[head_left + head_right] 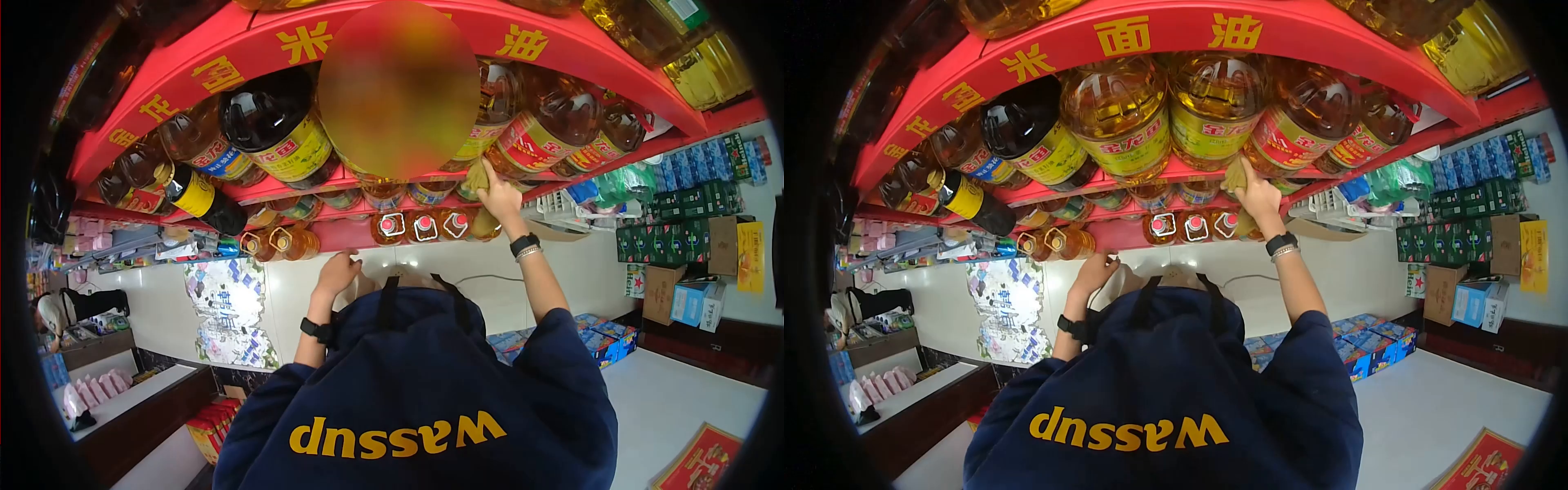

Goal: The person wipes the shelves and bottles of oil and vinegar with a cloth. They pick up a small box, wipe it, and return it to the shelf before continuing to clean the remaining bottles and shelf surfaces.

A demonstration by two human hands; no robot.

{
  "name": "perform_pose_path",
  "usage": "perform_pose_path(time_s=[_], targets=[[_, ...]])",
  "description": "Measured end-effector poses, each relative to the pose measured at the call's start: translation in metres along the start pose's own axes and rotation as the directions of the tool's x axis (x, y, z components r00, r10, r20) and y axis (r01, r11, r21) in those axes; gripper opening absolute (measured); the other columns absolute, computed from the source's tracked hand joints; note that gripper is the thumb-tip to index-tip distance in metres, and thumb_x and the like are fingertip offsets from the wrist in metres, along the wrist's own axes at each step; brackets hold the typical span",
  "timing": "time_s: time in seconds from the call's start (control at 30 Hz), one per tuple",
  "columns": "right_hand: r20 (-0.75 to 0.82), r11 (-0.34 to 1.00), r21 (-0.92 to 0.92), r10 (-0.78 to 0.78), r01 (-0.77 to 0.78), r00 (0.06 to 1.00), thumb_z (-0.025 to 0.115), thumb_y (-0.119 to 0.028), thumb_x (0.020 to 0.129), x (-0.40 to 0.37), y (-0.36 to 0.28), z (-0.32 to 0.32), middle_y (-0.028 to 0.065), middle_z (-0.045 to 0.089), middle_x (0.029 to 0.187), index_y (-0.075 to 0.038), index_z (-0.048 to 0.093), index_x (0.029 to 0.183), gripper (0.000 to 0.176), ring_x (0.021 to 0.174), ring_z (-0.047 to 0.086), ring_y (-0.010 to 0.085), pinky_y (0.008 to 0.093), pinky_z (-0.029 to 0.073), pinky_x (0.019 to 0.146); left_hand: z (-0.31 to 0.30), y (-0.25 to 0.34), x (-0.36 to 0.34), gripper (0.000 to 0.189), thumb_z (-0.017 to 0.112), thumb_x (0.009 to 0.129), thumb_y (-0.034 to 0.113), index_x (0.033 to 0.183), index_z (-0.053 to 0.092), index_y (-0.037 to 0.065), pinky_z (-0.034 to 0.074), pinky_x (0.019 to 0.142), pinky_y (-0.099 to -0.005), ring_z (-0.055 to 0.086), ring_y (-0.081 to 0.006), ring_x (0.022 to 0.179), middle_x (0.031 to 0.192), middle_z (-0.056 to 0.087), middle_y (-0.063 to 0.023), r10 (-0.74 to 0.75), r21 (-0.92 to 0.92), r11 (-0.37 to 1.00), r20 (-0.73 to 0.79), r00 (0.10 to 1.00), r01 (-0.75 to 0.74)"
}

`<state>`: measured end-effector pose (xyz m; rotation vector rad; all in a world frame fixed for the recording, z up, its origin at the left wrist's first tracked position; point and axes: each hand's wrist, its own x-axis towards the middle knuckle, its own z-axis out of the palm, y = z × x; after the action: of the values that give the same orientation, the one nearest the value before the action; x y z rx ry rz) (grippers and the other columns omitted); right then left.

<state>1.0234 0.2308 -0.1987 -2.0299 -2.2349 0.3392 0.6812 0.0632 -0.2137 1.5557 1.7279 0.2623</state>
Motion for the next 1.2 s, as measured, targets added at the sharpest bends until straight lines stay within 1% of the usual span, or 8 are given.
perform_pose_path(time_s=[0.17,0.37,0.5,0.63,0.7,0.9,1.1,1.2], targets=[[-0.008,0.987,0.108,0.117,-0.115,0.993,0.057,-0.036,0.072,-0.002,-0.019,0.016,0.0199,0.063,0.078,-0.023,0.018,0.137,0.077,0.072,0.061,0.0367,0.0456,0.048,0.063,0.041,-0.098,0.009,0.049,0.055,0.077,0.042,0.101,0.059,0.000,0.046,0.080,-0.0392,0.059,-0.0320,0.093,0.096,0.062,-0.0207,-0.320,0.369,0.902,0.217,0.922,0.226],[-0.019,0.985,0.155,0.082,-0.078,0.996,0.060,-0.033,0.070,-0.024,-0.042,0.025,0.0196,0.062,0.073,-0.019,0.016,0.138,0.083,0.067,0.061,0.0357,0.0448,0.048,0.059,0.085,-0.134,-0.015,0.061,0.054,0.074,0.052,0.101,0.060,-0.002,0.045,0.084,-0.0366,0.057,-0.0308,0.099,0.102,0.059,-0.0226,-0.550,0.252,0.834,0.304,0.778,0.491],[-0.015,1.000,0.005,0.018,-0.018,1.000,0.058,-0.032,0.070,-0.005,0.001,0.006,0.0166,0.063,0.073,-0.028,0.016,0.137,0.079,0.066,0.061,0.0335,0.0430,0.049,0.059,0.096,-0.159,-0.009,0.060,0.053,0.075,0.051,0.099,0.061,-0.003,0.045,0.083,-0.0361,0.058,-0.0306,0.097,0.099,0.060,-0.0225,-0.455,0.344,0.871,0.299,0.839,0.350],[-0.054,0.993,0.091,0.079,-0.073,0.995,0.058,-0.032,0.070,-0.003,-0.006,0.021,0.0176,0.063,0.075,-0.025,0.014,0.138,0.080,0.067,0.060,0.0358,0.0440,0.048,0.060,0.051,-0.113,-0.021,0.056,0.054,0.079,0.048,0.096,0.061,-0.005,0.047,0.075,-0.0306,0.060,-0.0215,0.087,0.090,0.063,-0.0150,-0.430,0.289,0.903,0.608,0.667,0.319],[-0.100,0.978,0.185,0.120,-0.100,0.988,0.058,-0.033,0.070,-0.012,-0.021,0.033,0.0186,0.063,0.075,-0.024,0.013,0.138,0.081,0.067,0.060,0.0369,0.0448,0.048,0.059,0.033,-0.105,-0.046,0.044,0.053,0.082,0.039,0.096,0.062,-0.002,0.043,0.078,-0.0265,0.056,-0.0139,0.085,0.087,0.063,-0.0080,-0.048,-0.192,0.950,0.687,0.725,0.245],[-0.056,0.901,0.382,0.245,-0.206,0.968,0.059,-0.030,0.072,-0.037,-0.096,0.050,0.0195,0.062,0.071,-0.010,0.003,0.139,0.089,0.062,0.060,0.0366,0.0432,0.048,0.054,0.003,-0.074,-0.081,0.030,0.054,0.081,0.025,0.093,0.063,-0.001,0.042,0.069,-0.0240,0.051,-0.0070,0.073,0.079,0.060,-0.0011,0.038,-0.483,0.830,0.545,0.837,0.277],[-0.064,0.939,0.320,0.151,-0.123,0.987,0.058,-0.028,0.073,-0.044,-0.091,0.061,0.0182,0.062,0.074,-0.012,0.004,0.139,0.087,0.061,0.060,0.0349,0.0417,0.048,0.053,0.012,-0.072,-0.050,0.028,0.055,0.078,0.026,0.085,0.062,-0.001,0.047,0.067,-0.0349,0.062,-0.0268,0.071,0.075,0.064,-0.0158,-0.072,0.060,0.996,0.093,0.993,0.067],[0.137,0.978,0.187,-0.117,0.090,0.984,0.059,-0.027,0.071,-0.047,-0.110,0.075,0.0176,0.062,0.077,-0.019,0.011,0.139,0.083,0.061,0.060,0.0330,0.0415,0.046,0.049,0.009,-0.049,-0.034,0.029,0.055,0.078,0.026,0.091,0.060,0.001,0.047,0.069,-0.0376,0.060,-0.0330,0.076,0.080,0.062,-0.0197,-0.019,-0.002,1.000,0.124,0.992,0.020]])
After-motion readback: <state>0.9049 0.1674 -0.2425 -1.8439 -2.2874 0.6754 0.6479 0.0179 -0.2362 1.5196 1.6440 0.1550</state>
